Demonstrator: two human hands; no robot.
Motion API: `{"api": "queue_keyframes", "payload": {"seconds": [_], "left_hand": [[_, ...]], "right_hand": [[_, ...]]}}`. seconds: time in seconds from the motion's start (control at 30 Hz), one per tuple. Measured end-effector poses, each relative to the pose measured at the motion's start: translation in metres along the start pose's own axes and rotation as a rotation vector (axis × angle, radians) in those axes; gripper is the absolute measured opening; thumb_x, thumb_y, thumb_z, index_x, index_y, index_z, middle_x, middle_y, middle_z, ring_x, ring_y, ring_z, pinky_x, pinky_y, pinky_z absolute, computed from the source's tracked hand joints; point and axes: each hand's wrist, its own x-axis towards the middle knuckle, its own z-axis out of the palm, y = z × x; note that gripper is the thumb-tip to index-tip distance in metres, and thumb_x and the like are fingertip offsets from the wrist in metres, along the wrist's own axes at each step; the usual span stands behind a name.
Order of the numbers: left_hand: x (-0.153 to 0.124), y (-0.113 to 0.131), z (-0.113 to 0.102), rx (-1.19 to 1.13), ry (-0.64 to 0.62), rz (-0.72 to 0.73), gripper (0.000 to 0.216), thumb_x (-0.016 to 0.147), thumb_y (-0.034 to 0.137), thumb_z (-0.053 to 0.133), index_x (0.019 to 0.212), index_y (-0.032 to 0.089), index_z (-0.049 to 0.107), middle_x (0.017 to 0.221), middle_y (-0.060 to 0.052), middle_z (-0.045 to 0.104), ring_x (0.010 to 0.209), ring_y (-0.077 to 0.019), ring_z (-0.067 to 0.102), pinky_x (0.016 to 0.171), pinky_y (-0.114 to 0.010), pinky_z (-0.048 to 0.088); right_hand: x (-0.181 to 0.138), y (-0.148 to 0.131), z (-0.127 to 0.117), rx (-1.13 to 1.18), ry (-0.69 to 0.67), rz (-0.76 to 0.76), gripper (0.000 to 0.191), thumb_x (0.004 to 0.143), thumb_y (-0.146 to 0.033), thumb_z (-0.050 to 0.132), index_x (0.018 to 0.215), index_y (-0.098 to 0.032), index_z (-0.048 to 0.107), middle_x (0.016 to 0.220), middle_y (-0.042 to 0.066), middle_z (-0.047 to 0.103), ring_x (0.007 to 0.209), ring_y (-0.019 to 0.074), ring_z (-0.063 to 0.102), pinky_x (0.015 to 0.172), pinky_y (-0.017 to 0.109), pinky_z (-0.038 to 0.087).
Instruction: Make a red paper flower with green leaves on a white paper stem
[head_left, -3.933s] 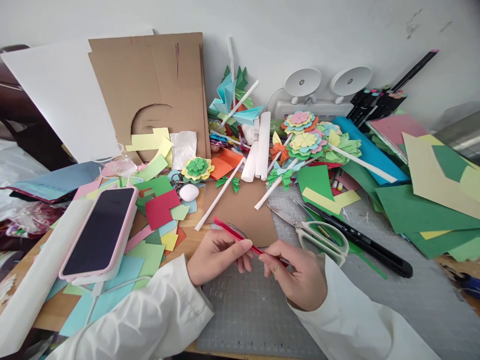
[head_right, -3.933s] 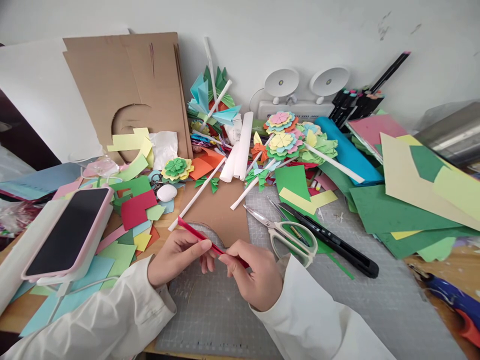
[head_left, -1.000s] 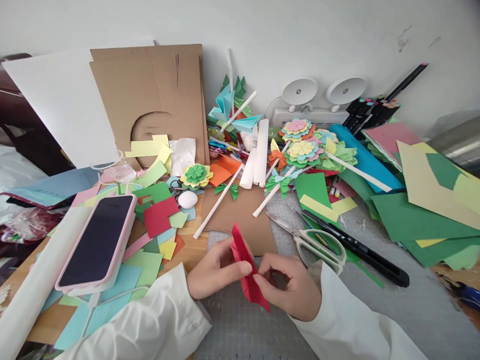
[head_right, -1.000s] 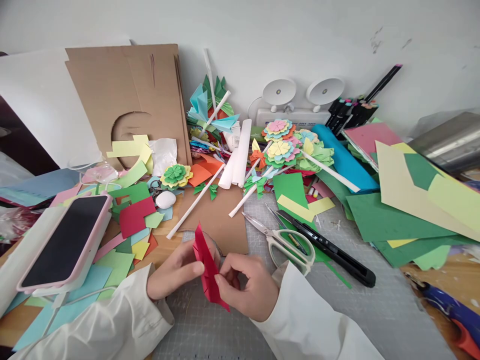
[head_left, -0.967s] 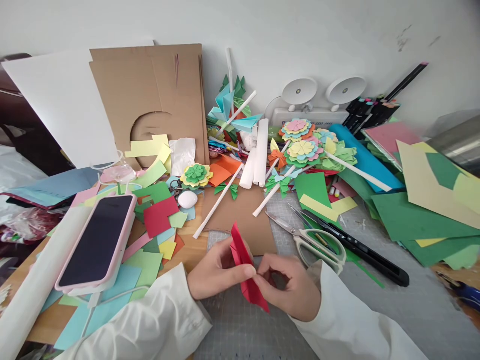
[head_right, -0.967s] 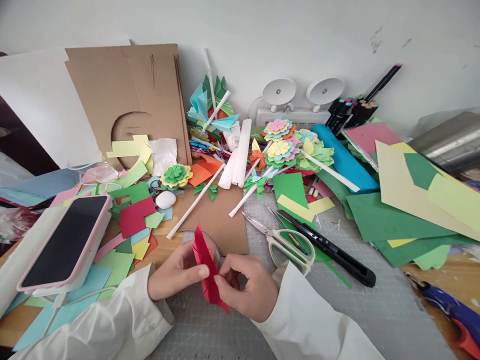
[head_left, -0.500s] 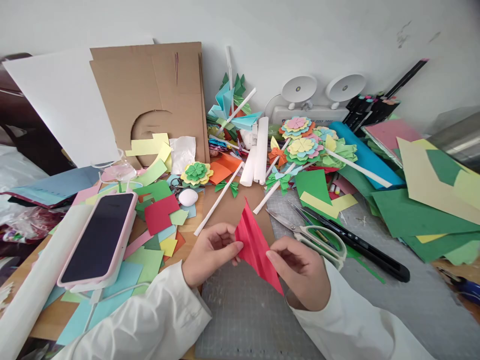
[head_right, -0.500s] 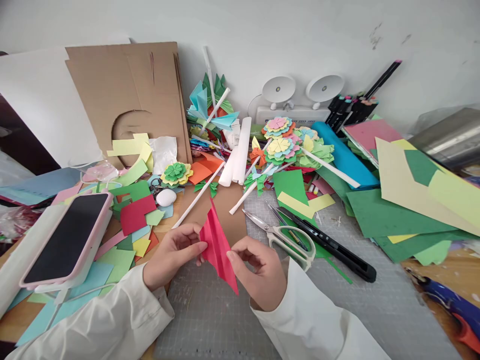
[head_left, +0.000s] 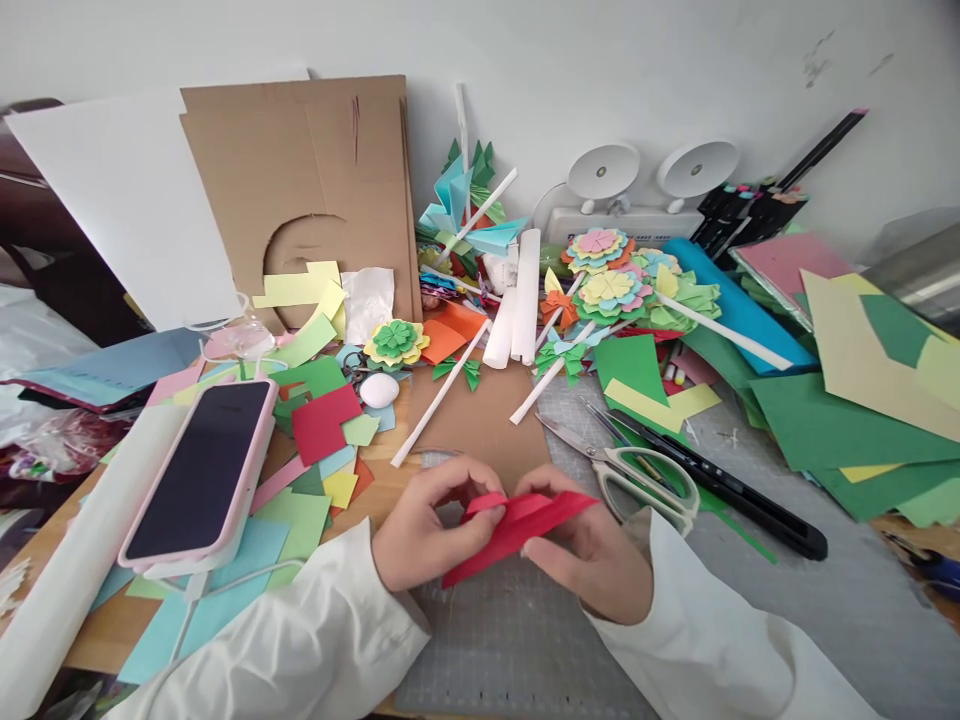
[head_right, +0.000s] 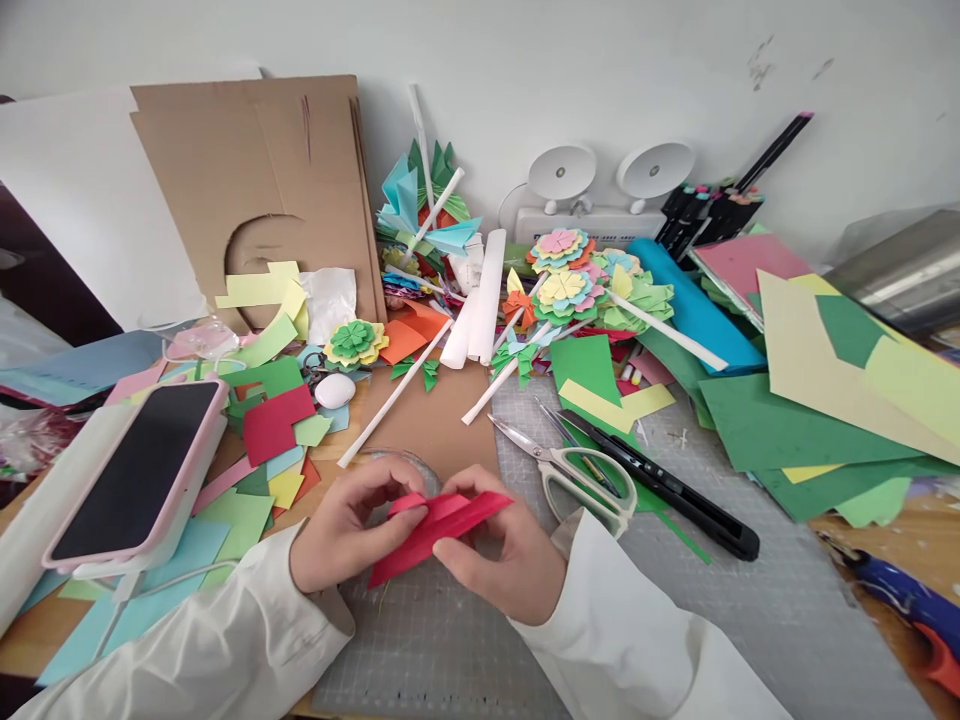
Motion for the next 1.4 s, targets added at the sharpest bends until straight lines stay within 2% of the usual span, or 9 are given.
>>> {"api": "queue_keyframes", "payload": {"seconds": [0.1, 0.2, 0.33, 0.43, 0.57, 0.67, 0.93, 1.17, 1.4], "left_hand": [[-0.001, 0.001, 0.001, 0.049, -0.047, -0.003, 0.008, 0.08, 0.02, 0.061, 0.084, 0.014, 0.059, 0.081, -0.007, 0.062, 0.076, -0.0165, 0.057, 0.068, -0.026, 0.045], [0.002, 0.001, 0.0, -0.055, 0.017, -0.062, 0.01, 0.079, 0.023, 0.064, 0.082, 0.013, 0.061, 0.08, -0.006, 0.063, 0.073, -0.0156, 0.058, 0.067, -0.025, 0.046], [0.007, 0.0, -0.002, -0.286, 0.138, -0.163, 0.013, 0.073, 0.024, 0.071, 0.078, 0.014, 0.065, 0.079, -0.005, 0.067, 0.071, -0.0144, 0.06, 0.066, -0.025, 0.047], [0.008, 0.0, -0.005, -0.347, 0.101, -0.185, 0.011, 0.069, 0.021, 0.074, 0.072, 0.014, 0.067, 0.075, -0.005, 0.067, 0.07, -0.015, 0.06, 0.065, -0.025, 0.047], [0.007, 0.001, -0.006, -0.259, -0.097, -0.082, 0.004, 0.067, 0.015, 0.072, 0.069, 0.013, 0.07, 0.07, -0.005, 0.065, 0.065, -0.015, 0.058, 0.06, -0.025, 0.045], [0.006, 0.0, -0.005, -0.05, -0.176, 0.005, 0.003, 0.07, 0.015, 0.069, 0.072, 0.013, 0.07, 0.069, -0.006, 0.065, 0.064, -0.0155, 0.057, 0.06, -0.026, 0.044], [0.007, -0.004, -0.005, 0.281, -0.084, 0.192, 0.023, 0.079, 0.026, 0.066, 0.059, 0.016, 0.059, 0.057, -0.004, 0.06, 0.054, -0.0129, 0.051, 0.053, -0.024, 0.039], [0.008, -0.006, -0.004, 0.289, -0.091, 0.359, 0.021, 0.077, 0.019, 0.067, 0.059, 0.014, 0.058, 0.056, -0.003, 0.06, 0.052, -0.0111, 0.052, 0.052, -0.021, 0.041], [0.009, -0.007, -0.004, 0.302, -0.069, 0.359, 0.026, 0.078, 0.023, 0.067, 0.057, 0.014, 0.056, 0.053, -0.002, 0.057, 0.049, -0.0093, 0.05, 0.049, -0.019, 0.038]], "right_hand": [[0.0, -0.001, -0.005, -0.034, 0.082, -0.017, 0.014, 0.082, -0.034, 0.058, 0.084, -0.021, 0.055, 0.075, 0.0, 0.052, 0.064, 0.0127, 0.05, 0.056, 0.023, 0.041], [-0.001, -0.003, -0.007, -0.037, 0.105, -0.003, 0.017, 0.087, -0.037, 0.055, 0.079, -0.021, 0.054, 0.065, -0.002, 0.049, 0.056, 0.0123, 0.048, 0.052, 0.024, 0.04], [0.0, -0.008, -0.009, -0.016, 0.037, -0.022, 0.024, 0.084, -0.044, 0.057, 0.08, -0.021, 0.056, 0.071, 0.002, 0.054, 0.062, 0.0148, 0.051, 0.057, 0.027, 0.043], [0.004, -0.01, -0.013, 0.096, -0.037, -0.006, 0.039, 0.083, -0.057, 0.051, 0.079, -0.019, 0.059, 0.082, 0.005, 0.056, 0.067, 0.0168, 0.053, 0.06, 0.029, 0.044], [0.008, -0.009, -0.02, 0.166, -0.084, 0.039, 0.049, 0.09, -0.054, 0.035, 0.072, -0.017, 0.061, 0.073, 0.006, 0.057, 0.066, 0.0172, 0.051, 0.062, 0.03, 0.041], [0.007, -0.009, -0.018, 0.019, -0.115, 0.068, 0.035, 0.087, -0.045, 0.048, 0.069, -0.017, 0.058, 0.07, 0.003, 0.055, 0.065, 0.0155, 0.049, 0.062, 0.028, 0.038], [0.005, -0.003, -0.007, -0.218, -0.058, 0.012, 0.025, 0.089, -0.034, 0.049, 0.071, -0.018, 0.056, 0.069, 0.001, 0.052, 0.063, 0.0137, 0.046, 0.059, 0.027, 0.034], [0.004, -0.003, -0.006, -0.23, -0.061, -0.078, 0.02, 0.087, -0.028, 0.052, 0.073, -0.017, 0.06, 0.07, 0.003, 0.056, 0.067, 0.0149, 0.05, 0.062, 0.027, 0.037], [0.003, -0.002, -0.007, -0.167, -0.054, -0.093, 0.02, 0.091, -0.025, 0.049, 0.085, -0.018, 0.066, 0.081, 0.006, 0.062, 0.077, 0.0163, 0.057, 0.069, 0.028, 0.042]]}}
